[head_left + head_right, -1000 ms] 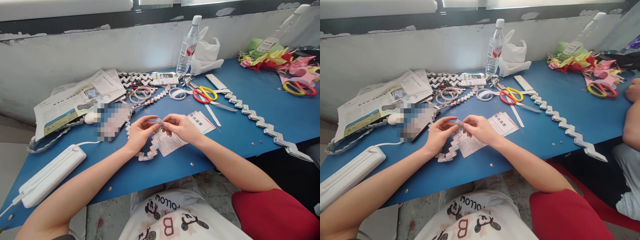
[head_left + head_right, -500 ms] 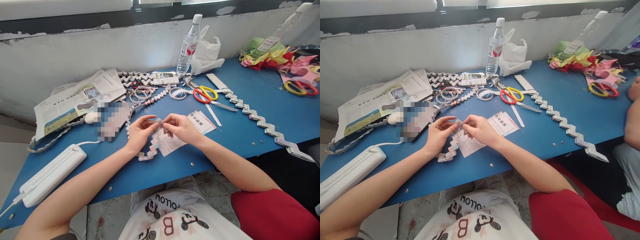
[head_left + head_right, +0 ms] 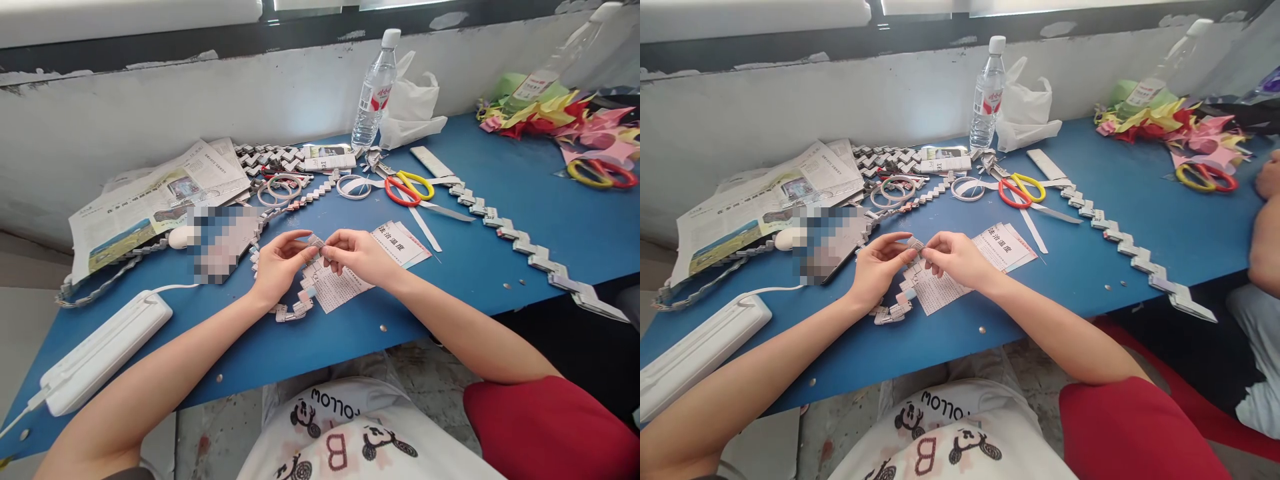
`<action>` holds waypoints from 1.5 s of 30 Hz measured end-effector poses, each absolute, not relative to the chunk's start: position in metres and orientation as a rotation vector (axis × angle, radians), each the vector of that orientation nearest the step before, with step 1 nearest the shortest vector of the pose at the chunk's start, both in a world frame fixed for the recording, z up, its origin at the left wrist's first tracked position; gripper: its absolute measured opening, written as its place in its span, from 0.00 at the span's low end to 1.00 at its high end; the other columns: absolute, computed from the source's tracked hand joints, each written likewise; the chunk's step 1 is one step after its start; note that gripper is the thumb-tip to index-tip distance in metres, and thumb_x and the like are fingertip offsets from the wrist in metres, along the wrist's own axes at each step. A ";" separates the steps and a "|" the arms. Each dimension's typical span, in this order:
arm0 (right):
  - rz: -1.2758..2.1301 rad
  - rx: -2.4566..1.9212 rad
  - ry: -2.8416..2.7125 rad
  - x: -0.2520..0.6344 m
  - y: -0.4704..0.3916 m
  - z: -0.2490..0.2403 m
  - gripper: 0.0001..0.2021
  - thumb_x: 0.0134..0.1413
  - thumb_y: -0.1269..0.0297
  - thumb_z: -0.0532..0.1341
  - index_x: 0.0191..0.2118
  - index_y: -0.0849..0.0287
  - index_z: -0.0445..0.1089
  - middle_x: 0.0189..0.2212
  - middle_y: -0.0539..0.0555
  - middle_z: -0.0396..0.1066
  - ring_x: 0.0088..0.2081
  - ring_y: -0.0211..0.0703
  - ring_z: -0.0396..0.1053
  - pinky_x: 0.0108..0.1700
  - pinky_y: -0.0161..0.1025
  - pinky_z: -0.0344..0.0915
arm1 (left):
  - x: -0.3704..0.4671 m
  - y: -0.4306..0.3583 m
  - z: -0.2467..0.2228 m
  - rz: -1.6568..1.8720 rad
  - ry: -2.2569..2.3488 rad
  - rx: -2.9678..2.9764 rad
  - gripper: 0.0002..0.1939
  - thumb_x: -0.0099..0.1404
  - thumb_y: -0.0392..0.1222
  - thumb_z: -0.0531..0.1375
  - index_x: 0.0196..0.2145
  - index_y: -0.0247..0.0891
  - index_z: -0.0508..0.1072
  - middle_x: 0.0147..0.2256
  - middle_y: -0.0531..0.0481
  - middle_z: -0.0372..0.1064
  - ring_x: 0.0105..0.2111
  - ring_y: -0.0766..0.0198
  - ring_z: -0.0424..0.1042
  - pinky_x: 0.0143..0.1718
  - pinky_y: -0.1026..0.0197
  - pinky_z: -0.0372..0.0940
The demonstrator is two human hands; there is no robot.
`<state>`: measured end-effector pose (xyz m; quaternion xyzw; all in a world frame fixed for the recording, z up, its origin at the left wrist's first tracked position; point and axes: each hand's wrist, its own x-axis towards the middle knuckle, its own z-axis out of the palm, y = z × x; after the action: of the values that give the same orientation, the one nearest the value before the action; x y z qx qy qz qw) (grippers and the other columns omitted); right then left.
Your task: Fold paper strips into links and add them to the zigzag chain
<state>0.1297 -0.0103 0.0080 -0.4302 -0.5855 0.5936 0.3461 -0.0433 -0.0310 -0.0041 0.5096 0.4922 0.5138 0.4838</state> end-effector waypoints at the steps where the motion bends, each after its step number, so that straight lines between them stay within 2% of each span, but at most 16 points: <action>1: 1.544 -1.104 -1.524 0.130 -0.010 0.008 0.10 0.49 0.61 0.66 0.30 0.61 0.67 0.21 0.49 0.71 0.21 0.34 0.66 0.23 0.33 0.64 | -0.043 -0.031 -0.004 1.248 1.196 1.239 0.19 0.51 0.43 0.71 0.41 0.38 0.77 0.31 0.50 0.78 0.34 0.61 0.77 0.35 0.61 0.70; 10: 1.510 -1.037 -1.547 0.129 -0.011 0.007 0.09 0.51 0.62 0.64 0.30 0.60 0.65 0.20 0.47 0.68 0.20 0.32 0.64 0.22 0.32 0.61 | -0.042 -0.032 0.000 1.207 1.193 1.242 0.20 0.51 0.45 0.70 0.42 0.39 0.78 0.29 0.50 0.77 0.32 0.62 0.75 0.35 0.61 0.68; 14: 1.462 -1.004 -1.577 0.132 -0.012 0.009 0.12 0.53 0.63 0.63 0.42 0.58 0.63 0.23 0.46 0.71 0.20 0.33 0.64 0.23 0.34 0.64 | -0.045 -0.029 -0.004 1.218 1.200 1.199 0.23 0.53 0.46 0.69 0.47 0.42 0.76 0.30 0.52 0.76 0.32 0.64 0.73 0.35 0.62 0.66; 16: 1.375 -0.961 -1.668 0.135 -0.013 0.010 0.13 0.54 0.64 0.62 0.45 0.57 0.64 0.27 0.48 0.73 0.23 0.34 0.68 0.27 0.35 0.68 | -0.046 -0.027 -0.006 1.225 1.169 1.145 0.22 0.53 0.48 0.69 0.46 0.42 0.77 0.33 0.50 0.77 0.34 0.63 0.74 0.37 0.61 0.67; 19: 1.287 -0.891 -1.800 0.139 -0.012 0.010 0.11 0.52 0.67 0.63 0.43 0.57 0.70 0.36 0.53 0.75 0.35 0.39 0.74 0.40 0.40 0.72 | -0.047 -0.024 -0.009 1.241 1.125 1.055 0.19 0.52 0.49 0.69 0.41 0.41 0.80 0.38 0.47 0.78 0.38 0.60 0.75 0.42 0.59 0.68; 22: 1.318 -0.870 -1.782 0.140 -0.008 0.008 0.09 0.52 0.66 0.63 0.41 0.59 0.73 0.37 0.53 0.76 0.38 0.42 0.76 0.46 0.44 0.72 | -0.047 -0.023 -0.010 1.249 1.123 1.001 0.17 0.51 0.48 0.70 0.39 0.41 0.80 0.40 0.47 0.78 0.40 0.59 0.75 0.44 0.58 0.68; 29: 1.342 -0.928 -1.616 0.134 -0.007 0.004 0.12 0.49 0.55 0.68 0.33 0.59 0.73 0.27 0.51 0.75 0.30 0.40 0.73 0.37 0.42 0.72 | -0.047 -0.024 -0.010 1.223 1.104 0.959 0.16 0.50 0.48 0.71 0.36 0.41 0.81 0.37 0.47 0.79 0.38 0.61 0.75 0.44 0.59 0.68; 34: 1.329 -0.958 -1.512 0.126 -0.010 0.007 0.16 0.48 0.51 0.67 0.29 0.59 0.67 0.20 0.48 0.69 0.22 0.35 0.67 0.26 0.36 0.66 | -0.047 -0.024 -0.012 1.218 1.066 1.005 0.15 0.50 0.49 0.71 0.36 0.41 0.81 0.39 0.47 0.79 0.41 0.59 0.75 0.47 0.58 0.67; 39: 1.380 -0.913 -1.440 0.124 -0.008 0.006 0.17 0.46 0.50 0.69 0.29 0.58 0.66 0.21 0.46 0.68 0.21 0.32 0.63 0.25 0.35 0.63 | -0.046 -0.022 -0.012 1.225 1.070 0.989 0.16 0.50 0.49 0.71 0.36 0.41 0.81 0.39 0.47 0.79 0.41 0.59 0.76 0.46 0.58 0.68; 45: 1.458 -0.854 -1.428 0.125 -0.005 0.006 0.16 0.48 0.51 0.68 0.31 0.57 0.68 0.23 0.46 0.67 0.23 0.33 0.63 0.28 0.35 0.64 | -0.046 -0.022 -0.014 1.213 1.046 0.958 0.15 0.50 0.47 0.71 0.35 0.41 0.81 0.38 0.48 0.79 0.38 0.62 0.75 0.45 0.60 0.68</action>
<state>0.1249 -0.0050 0.0055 -0.3451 -0.5769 0.5893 0.4481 -0.0461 -0.0223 -0.0135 0.4125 0.4503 0.5221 0.5953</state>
